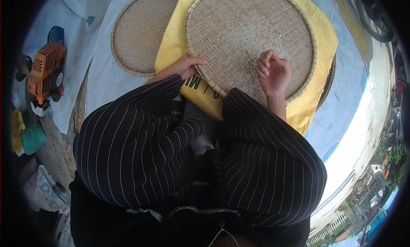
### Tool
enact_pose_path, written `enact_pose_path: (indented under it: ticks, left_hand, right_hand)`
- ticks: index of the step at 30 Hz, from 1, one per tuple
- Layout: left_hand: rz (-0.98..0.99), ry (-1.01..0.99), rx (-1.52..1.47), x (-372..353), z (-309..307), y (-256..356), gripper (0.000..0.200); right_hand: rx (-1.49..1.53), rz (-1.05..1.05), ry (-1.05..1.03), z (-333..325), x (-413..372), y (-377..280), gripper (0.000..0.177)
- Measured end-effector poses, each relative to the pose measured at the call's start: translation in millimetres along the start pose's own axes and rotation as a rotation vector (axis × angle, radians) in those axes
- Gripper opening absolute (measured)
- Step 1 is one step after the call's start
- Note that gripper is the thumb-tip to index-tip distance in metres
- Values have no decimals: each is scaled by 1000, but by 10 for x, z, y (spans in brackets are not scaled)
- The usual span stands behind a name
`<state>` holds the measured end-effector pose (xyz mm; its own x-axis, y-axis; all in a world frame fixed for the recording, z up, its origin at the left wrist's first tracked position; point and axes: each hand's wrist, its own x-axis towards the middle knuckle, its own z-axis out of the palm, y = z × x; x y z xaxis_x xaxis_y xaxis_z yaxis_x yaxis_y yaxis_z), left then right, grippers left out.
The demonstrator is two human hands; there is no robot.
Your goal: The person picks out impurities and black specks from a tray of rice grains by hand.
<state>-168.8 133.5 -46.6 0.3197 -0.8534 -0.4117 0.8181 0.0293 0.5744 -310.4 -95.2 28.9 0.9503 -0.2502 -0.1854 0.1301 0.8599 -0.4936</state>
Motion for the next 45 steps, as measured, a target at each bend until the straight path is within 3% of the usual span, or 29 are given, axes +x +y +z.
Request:
enact_pose_path:
  ticks: [1, 3, 4, 6, 7, 9, 12, 18, 25, 28, 30, 31, 33, 34, 36, 43, 45]
  left_hand:
    - [0, -4, 6, 2, -5, 0, 63]
    - [3, -5, 12, -5, -9, 5, 63]
    - [1, 1, 6, -4, -4, 6, 63]
    - [-2, 6, 0, -3, -1, -1, 63]
    - [4, 1, -15, 3, -2, -3, 63]
    - [10, -3, -29, 16, -6, -3, 63]
    - [-6, 13, -31, 7, -12, 2, 63]
    - [6, -14, -44, 0, 16, 18, 63]
    - [-7, -4, -31, -4, 21, 15, 66]
    - [0, -3, -31, 13, -16, -8, 64]
    - [-5, 3, -28, 10, -18, -1, 64]
    - [-5, -9, -39, 9, -15, 0, 66]
    - [-2, -18, -55, 1, -18, 1, 69]
    - [-12, -14, -49, 1, -19, 2, 68]
    - [-21, -12, -45, -7, -4, 2, 68]
    - [-7, -13, -51, -6, 5, 8, 68]
    - [-7, -26, -66, 7, -10, -1, 68]
  right_hand:
    - [0, 1, 0, -9, 16, 0, 13]
    - [-563, 26, 202, 15, 67, 4, 16]
    - [-563, 28, 200, 51, 98, 16, 16]
    - [-1157, 25, 263, 133, 159, 65, 17]
    - [-1157, 24, 265, 104, 204, 92, 17]
    - [-1597, -43, 269, 74, 304, 153, 16]
    - [-1808, -69, 300, 169, 352, 241, 15]
    - [-1875, -186, 386, 157, 365, 456, 17]
    - [-1893, -228, 353, 139, 395, 466, 15]
    - [-1718, -65, 344, 127, 354, 359, 17]
    - [-994, 77, 189, 127, 265, 223, 15]
    - [-997, 80, 183, 133, 217, 178, 15]
    - [-139, 35, 26, 166, 144, 120, 14]
    - [-141, 39, 26, 192, 150, 117, 14]
    - [151, 70, 40, 242, 170, 115, 15]
    - [85, 181, -117, 65, 455, 140, 18]
    - [-319, 175, 10, 79, 457, 108, 20]
